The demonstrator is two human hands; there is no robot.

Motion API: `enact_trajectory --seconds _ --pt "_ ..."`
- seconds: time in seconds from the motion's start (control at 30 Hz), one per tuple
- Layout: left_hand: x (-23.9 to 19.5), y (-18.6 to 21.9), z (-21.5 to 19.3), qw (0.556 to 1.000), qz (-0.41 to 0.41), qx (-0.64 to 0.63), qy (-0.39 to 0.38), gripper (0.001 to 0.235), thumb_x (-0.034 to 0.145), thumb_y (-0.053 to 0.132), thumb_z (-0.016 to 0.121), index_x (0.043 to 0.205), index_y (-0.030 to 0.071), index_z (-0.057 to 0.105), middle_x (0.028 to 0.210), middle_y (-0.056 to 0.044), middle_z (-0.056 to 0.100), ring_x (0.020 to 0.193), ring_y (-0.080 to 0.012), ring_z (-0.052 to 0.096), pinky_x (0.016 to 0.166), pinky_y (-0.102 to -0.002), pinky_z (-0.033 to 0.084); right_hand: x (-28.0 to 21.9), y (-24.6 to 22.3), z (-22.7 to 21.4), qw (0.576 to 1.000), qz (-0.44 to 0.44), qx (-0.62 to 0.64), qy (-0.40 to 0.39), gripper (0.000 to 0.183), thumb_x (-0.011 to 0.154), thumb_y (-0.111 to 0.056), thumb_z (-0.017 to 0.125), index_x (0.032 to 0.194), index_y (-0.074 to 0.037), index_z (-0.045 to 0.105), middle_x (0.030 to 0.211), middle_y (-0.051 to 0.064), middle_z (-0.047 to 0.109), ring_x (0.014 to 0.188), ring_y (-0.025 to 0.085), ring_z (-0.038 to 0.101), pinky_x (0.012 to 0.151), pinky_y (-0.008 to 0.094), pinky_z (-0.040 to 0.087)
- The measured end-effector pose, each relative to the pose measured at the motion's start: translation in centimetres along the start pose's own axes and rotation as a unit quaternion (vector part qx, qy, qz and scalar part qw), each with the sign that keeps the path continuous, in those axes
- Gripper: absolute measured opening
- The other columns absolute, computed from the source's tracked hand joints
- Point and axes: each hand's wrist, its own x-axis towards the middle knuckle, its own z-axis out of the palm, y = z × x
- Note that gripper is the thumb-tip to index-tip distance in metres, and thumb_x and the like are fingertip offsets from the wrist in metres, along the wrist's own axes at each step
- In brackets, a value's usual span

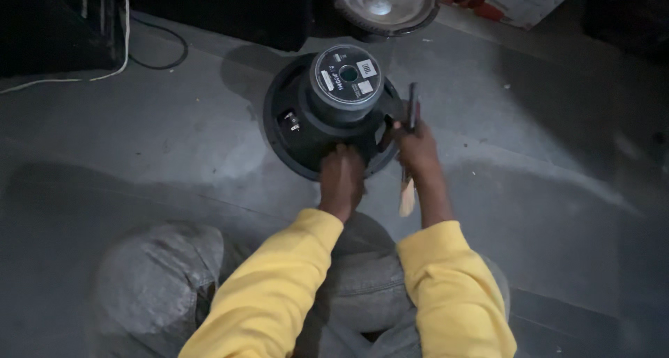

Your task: The person removes a central component from a JBL 1300 speaker, then uses a paintbrush to apply white paint to the interior of a separate speaker cone. The person rotates the cone while painting and continues applying paint until the end of the clip.

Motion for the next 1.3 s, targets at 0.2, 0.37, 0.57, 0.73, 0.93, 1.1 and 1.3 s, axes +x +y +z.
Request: enact_trajectory --seconds 0.2,0.37,0.57,0.73,0.93,1.1,1.3 --pt "1.1 -2.6 2.0 0.997 0.030 -0.062 -0.037 0.014 0.079 0.019 0.078 0.081 0.005 0.078 0.083 -0.021 0.074 0.079 -0.0374 0.074 0.074 -0.047 0.059 2.1 4.8 3.3 0.995 -0.028 -0.032 -0.089 0.037 0.093 -0.030 0.067 0.120 -0.004 0.064 0.086 0.013 0.071 0.066 0.021 0.067 0.059 0.038 0.053" --pt "1.8 -1.2 -0.9 0.989 -0.072 -0.075 -0.106 0.025 0.076 0.028 0.077 0.080 0.003 0.078 0.077 -0.022 0.073 0.074 -0.0358 0.075 0.071 -0.046 0.060 1.8 4.0 3.0 0.995 -0.060 0.019 -0.074 0.038 0.097 -0.034 0.072 0.111 0.002 0.072 0.091 0.013 0.072 0.078 0.024 0.067 0.071 0.040 0.053" --pt "3.3 2.4 -10.3 0.986 -0.127 -0.080 -0.066 0.051 0.092 0.051 0.069 0.081 0.002 0.076 0.080 -0.023 0.073 0.076 -0.0395 0.073 0.075 -0.048 0.058 -2.4 -3.7 -1.1 0.965 -0.250 -0.083 0.013 0.037 0.098 -0.035 0.073 0.097 0.002 0.073 0.071 0.008 0.063 0.063 0.023 0.063 0.065 0.037 0.048" --pt "5.5 2.2 -17.6 0.982 -0.145 -0.108 -0.046 0.053 0.098 0.052 0.059 0.085 0.003 0.074 0.084 -0.021 0.074 0.078 -0.0358 0.075 0.077 -0.046 0.059 -5.8 -8.1 -3.7 0.985 -0.132 0.113 0.002 0.025 0.097 -0.029 0.068 0.102 -0.005 0.074 0.068 -0.001 0.062 0.057 0.010 0.056 0.052 0.028 0.041" --pt "7.3 3.9 -22.2 0.991 -0.079 -0.104 0.023 0.050 0.094 0.051 0.063 0.085 0.003 0.075 0.087 -0.022 0.072 0.081 -0.0394 0.072 0.072 -0.049 0.057 -5.0 -7.2 -4.0 0.948 -0.170 0.267 -0.022 0.028 0.096 -0.029 0.068 0.109 -0.004 0.070 0.075 -0.002 0.059 0.064 0.010 0.055 0.057 0.026 0.041" --pt "8.2 4.6 -23.8 0.994 -0.067 -0.088 -0.015 0.056 0.091 0.056 0.065 0.078 0.003 0.074 0.072 -0.016 0.072 0.067 -0.0325 0.072 0.063 -0.043 0.058 -4.2 -7.3 -4.5 0.967 -0.198 0.159 0.019 0.034 0.099 -0.025 0.064 0.110 0.005 0.076 0.071 0.003 0.062 0.058 0.014 0.052 0.054 0.029 0.039" --pt "10.0 -0.1 -23.7 0.992 0.064 -0.048 0.097 0.053 0.097 0.055 0.067 0.086 0.004 0.074 0.078 -0.015 0.071 0.064 -0.0292 0.071 0.062 -0.041 0.057 -5.4 -8.1 -1.9 0.930 -0.152 0.334 -0.027 0.038 0.104 -0.028 0.058 0.124 0.003 0.068 0.068 0.001 0.059 0.054 0.011 0.051 0.049 0.024 0.039"
